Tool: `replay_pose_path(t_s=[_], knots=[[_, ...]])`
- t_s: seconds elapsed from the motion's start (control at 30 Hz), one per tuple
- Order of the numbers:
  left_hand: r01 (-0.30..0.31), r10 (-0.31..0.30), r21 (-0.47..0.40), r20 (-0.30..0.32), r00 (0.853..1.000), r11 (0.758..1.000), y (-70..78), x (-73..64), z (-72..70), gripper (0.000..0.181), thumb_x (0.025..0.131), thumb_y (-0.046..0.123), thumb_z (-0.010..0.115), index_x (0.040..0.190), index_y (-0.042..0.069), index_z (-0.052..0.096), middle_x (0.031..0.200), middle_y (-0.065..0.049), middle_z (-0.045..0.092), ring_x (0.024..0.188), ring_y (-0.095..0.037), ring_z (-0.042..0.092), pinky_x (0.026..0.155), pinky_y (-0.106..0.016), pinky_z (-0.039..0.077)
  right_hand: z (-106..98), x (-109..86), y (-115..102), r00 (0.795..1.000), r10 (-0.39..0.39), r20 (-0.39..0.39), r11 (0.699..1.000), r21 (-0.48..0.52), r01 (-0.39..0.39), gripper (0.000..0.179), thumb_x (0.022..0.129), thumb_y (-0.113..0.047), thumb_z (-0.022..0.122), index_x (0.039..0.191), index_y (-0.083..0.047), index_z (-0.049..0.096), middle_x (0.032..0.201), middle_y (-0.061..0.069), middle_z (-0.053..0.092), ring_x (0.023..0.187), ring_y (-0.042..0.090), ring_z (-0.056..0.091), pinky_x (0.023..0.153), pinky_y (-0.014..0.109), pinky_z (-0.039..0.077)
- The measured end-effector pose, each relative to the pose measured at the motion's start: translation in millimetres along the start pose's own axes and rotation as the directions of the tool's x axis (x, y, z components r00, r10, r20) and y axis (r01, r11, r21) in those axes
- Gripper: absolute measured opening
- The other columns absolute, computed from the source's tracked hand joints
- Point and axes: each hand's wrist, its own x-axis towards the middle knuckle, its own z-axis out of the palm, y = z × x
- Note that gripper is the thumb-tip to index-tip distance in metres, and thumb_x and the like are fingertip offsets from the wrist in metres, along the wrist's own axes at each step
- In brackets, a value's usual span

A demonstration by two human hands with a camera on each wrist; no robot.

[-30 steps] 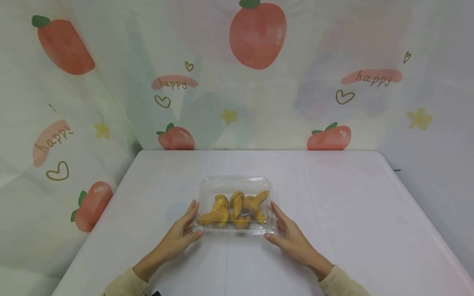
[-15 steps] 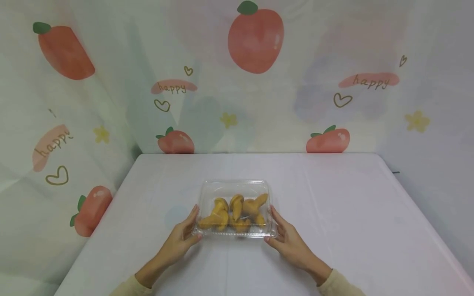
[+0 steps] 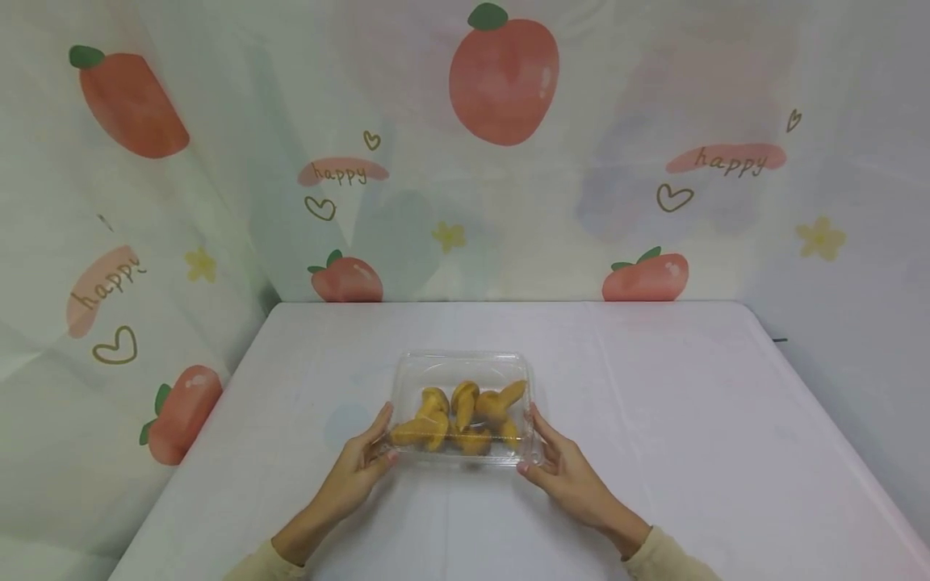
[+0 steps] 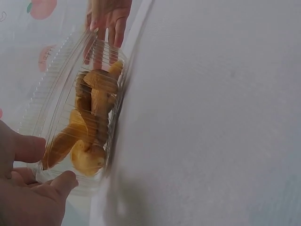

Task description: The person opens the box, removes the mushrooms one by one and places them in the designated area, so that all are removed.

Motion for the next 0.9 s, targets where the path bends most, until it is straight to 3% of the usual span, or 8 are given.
replay_pose_path(t_s=[0.07, 0.17, 0.23, 0.73, 0.9], knots=[[-0.006, 0.006, -0.009, -0.016, 1.000, 1.000, 0.1, 0.0, 1.5, 0.068, 0.097, -0.007, 0.053, 0.156, -0.009, 0.019, 0.168, -0.021, 0.010, 0.153, -0.040, 0.022, 0.115, -0.028, 0.041, 0.7, 0.1, -0.8, 1.000, -0.002, 0.001, 1.000, -0.003, 0.002, 0.083, 0.098, -0.010, 0.063, 0.156, 0.014, 0.007, 0.164, 0.033, 0.006, 0.145, 0.060, 0.017, 0.106, 0.049, 0.044], [-0.010, 0.010, 0.007, -0.034, 0.999, 1.000, 1.2, -0.7, 4.1, 0.066, 0.098, -0.007, 0.051, 0.156, -0.009, 0.019, 0.168, -0.021, 0.010, 0.156, -0.036, 0.013, 0.120, -0.036, 0.023, 1.3, 0.4, -1.4, 1.000, -0.004, 0.002, 1.000, -0.008, 0.004, 0.082, 0.100, -0.010, 0.061, 0.156, 0.014, 0.007, 0.165, 0.033, 0.006, 0.146, 0.059, 0.014, 0.106, 0.049, 0.042], [-0.017, 0.018, 0.016, -0.049, 0.999, 1.000, 1.9, -1.1, 5.7, 0.065, 0.099, -0.007, 0.050, 0.156, -0.009, 0.020, 0.168, -0.022, 0.011, 0.155, -0.036, 0.012, 0.119, -0.040, 0.020, 1.4, 0.5, -1.4, 1.000, -0.007, 0.000, 1.000, -0.006, 0.007, 0.082, 0.100, -0.010, 0.061, 0.156, 0.014, 0.007, 0.165, 0.033, 0.007, 0.146, 0.059, 0.013, 0.107, 0.049, 0.040], [-0.004, 0.014, 0.145, -0.066, 0.998, 0.989, 3.8, -4.0, 2.5, 0.057, 0.102, -0.002, 0.046, 0.154, -0.010, 0.024, 0.165, -0.022, 0.018, 0.151, -0.038, 0.027, 0.118, -0.042, 0.026, 5.2, 1.0, 0.9, 0.999, -0.029, -0.034, 1.000, 0.005, 0.030, 0.079, 0.100, -0.008, 0.061, 0.157, 0.011, 0.010, 0.163, 0.034, 0.012, 0.145, 0.057, 0.020, 0.105, 0.048, 0.045], [-0.007, 0.012, 0.135, -0.039, 0.999, 0.991, 4.1, -3.3, 0.9, 0.060, 0.102, -0.003, 0.048, 0.155, -0.011, 0.022, 0.166, -0.023, 0.014, 0.151, -0.040, 0.026, 0.117, -0.040, 0.030, 5.9, 2.6, 3.2, 0.996, -0.065, -0.057, 0.998, 0.004, 0.065, 0.076, 0.100, -0.007, 0.060, 0.156, 0.012, 0.013, 0.163, 0.034, 0.013, 0.146, 0.048, 0.019, 0.105, 0.027, 0.048]])
